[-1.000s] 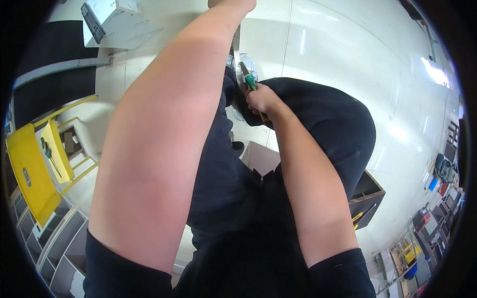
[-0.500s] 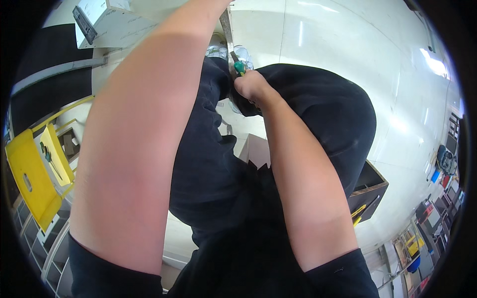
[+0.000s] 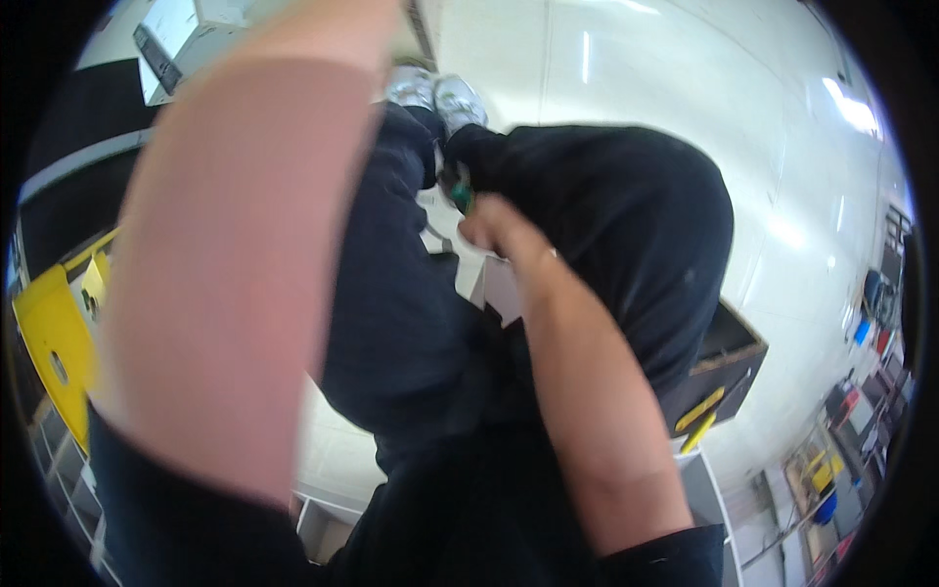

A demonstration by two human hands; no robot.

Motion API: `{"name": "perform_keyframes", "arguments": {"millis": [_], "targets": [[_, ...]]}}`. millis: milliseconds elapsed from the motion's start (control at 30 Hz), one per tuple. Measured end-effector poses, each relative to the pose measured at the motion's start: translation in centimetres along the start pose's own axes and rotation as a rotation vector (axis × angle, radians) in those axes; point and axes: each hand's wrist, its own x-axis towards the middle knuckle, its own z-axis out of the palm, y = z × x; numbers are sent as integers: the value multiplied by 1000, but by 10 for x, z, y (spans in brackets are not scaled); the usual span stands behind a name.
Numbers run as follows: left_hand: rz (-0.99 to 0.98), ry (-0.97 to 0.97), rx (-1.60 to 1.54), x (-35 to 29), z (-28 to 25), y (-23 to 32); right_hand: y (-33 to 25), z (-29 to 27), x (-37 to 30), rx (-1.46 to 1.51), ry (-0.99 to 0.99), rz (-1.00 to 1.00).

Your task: The person sits on the floor and uses pliers and a utility knife to trim and scrape a rectangular wooden board with yellow markings. They repeatedly cut small strips from the board's edge and scrape the surface, then place the board into a cabinet shelf.

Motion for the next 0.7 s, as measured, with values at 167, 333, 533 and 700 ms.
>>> {"name": "perform_keyframes", "arguments": {"millis": [167,333,533,700], "targets": [[61,110,15,9,-16,-52,28,0,-14,198,283,-103],[-19,30,-107,-18,-34,-26,37,-22,-41,305,422,-52],[48,-77,-79,-12,-42,-42,12,-59,-76,253,546,-180],[-290,39,-348,11,-46,-107,-34,-132,-150,328,691,-442]]}}
